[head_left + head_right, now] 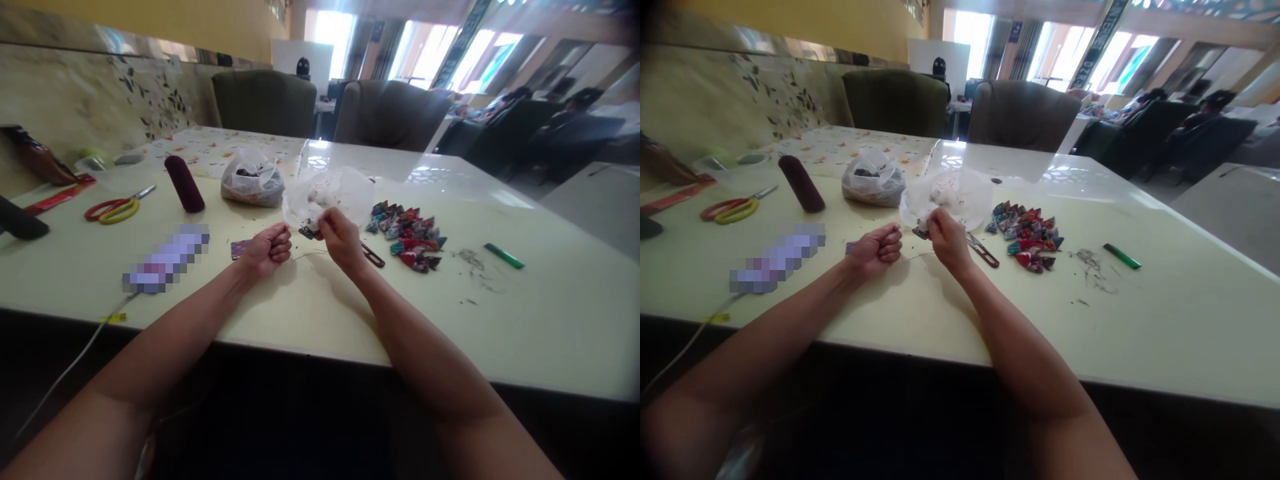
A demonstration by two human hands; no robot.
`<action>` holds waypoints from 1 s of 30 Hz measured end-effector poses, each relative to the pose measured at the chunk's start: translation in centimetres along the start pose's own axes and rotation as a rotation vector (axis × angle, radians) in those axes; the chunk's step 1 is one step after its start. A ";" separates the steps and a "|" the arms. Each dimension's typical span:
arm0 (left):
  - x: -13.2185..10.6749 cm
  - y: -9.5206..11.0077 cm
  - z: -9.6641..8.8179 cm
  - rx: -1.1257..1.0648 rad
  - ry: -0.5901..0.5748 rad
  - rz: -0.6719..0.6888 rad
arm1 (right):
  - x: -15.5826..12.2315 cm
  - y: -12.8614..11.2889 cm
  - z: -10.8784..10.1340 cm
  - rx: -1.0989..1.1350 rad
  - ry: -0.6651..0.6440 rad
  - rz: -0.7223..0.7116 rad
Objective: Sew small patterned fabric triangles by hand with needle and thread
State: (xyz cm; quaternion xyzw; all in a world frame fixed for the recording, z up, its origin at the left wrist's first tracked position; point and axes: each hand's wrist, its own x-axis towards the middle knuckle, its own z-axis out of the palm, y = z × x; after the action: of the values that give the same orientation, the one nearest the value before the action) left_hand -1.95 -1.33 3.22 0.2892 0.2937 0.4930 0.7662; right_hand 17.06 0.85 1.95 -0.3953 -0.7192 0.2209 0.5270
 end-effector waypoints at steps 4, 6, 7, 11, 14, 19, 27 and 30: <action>0.1 0.6 -0.1 -0.062 0.130 0.118 | 0.0 0.0 0.2 0.094 -0.031 0.042; 0.3 0.8 -0.3 -0.062 0.198 0.183 | 0.0 0.0 0.3 0.153 -0.054 0.071; 0.4 0.8 -0.5 -0.050 0.233 0.221 | 0.0 0.0 0.3 0.173 -0.065 0.080; 0.6 0.8 -0.7 0.081 0.352 0.417 | 0.0 0.0 0.4 0.200 -0.100 0.094; 0.6 0.5 -0.6 0.214 0.348 0.495 | 0.0 0.0 0.5 0.212 -0.110 0.103; 0.1 -0.3 -0.4 0.549 0.211 0.553 | 0.0 -0.1 0.5 0.190 -0.114 0.076; -0.5 -0.8 -0.4 1.050 -0.051 0.674 | 0.0 -0.3 0.3 0.181 -0.104 0.056; -0.3 -0.8 -0.7 1.139 -0.034 0.654 | 0.0 -0.3 0.2 0.172 -0.108 0.048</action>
State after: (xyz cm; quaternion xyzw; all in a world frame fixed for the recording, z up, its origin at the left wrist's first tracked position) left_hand -2.05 -1.79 2.22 0.7319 0.3935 0.4631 0.3083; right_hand 16.73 0.71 2.10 -0.3534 -0.7152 0.3153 0.5140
